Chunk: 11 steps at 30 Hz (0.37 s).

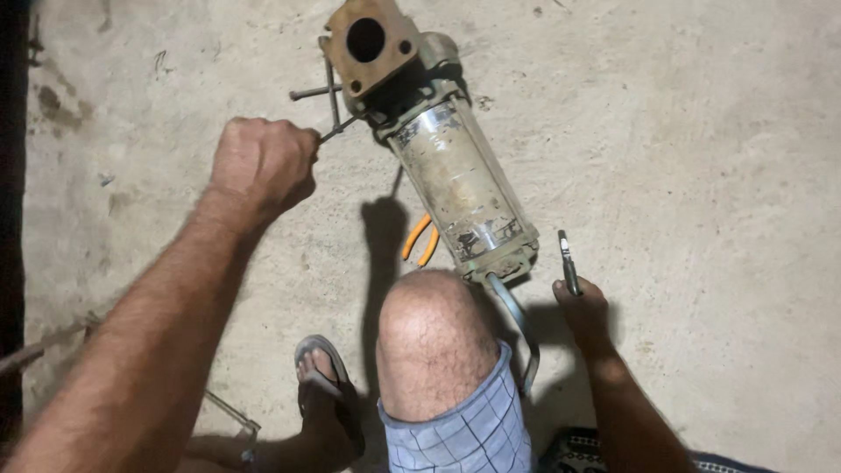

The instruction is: The person works on a cylindrical electric motor placed on the floor, using a metal rod and pliers to manipulate components near the end cap. The person rotates the motor to access different sides and continues to adjust parts with the tools.

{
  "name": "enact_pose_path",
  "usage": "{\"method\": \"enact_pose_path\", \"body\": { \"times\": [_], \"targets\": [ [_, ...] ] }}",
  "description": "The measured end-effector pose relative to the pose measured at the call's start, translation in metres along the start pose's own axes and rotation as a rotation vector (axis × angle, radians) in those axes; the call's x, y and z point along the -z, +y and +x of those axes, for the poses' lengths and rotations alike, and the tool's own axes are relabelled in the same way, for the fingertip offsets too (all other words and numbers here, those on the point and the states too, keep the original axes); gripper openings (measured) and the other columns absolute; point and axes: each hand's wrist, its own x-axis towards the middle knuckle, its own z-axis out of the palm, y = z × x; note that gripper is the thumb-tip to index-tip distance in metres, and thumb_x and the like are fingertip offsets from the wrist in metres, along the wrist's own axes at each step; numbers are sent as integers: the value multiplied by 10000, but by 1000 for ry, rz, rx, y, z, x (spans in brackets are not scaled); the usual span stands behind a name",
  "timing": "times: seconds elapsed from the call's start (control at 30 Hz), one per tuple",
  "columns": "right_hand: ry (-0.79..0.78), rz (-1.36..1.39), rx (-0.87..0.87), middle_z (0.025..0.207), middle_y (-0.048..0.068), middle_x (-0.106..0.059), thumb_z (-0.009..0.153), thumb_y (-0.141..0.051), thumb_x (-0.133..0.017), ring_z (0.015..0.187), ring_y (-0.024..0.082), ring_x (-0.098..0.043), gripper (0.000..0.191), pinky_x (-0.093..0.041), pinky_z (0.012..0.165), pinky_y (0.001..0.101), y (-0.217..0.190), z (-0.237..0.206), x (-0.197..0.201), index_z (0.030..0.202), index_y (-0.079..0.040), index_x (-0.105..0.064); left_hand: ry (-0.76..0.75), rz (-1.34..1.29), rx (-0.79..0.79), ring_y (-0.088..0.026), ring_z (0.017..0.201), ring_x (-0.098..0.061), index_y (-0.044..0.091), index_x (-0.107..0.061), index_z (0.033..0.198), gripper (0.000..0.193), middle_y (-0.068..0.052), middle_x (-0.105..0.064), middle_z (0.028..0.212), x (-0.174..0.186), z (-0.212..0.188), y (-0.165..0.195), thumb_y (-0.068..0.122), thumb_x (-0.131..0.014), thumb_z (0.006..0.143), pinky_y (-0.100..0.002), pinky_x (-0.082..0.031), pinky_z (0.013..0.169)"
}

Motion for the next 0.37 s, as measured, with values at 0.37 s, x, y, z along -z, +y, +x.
{"method": "enact_pose_path", "body": {
  "times": [0.37],
  "targets": [
    [-12,281,-43,649,-27,-525,945,-307,-721,597,98,-452,316,-390,539,305,2,-9,-11,784,-47,-641,-2,171,-156,-111,539,-665,161,-755,956,290,-65,-717,684,-29,14,-31,239,-510,1089,-349,-581,574]
  ]
}}
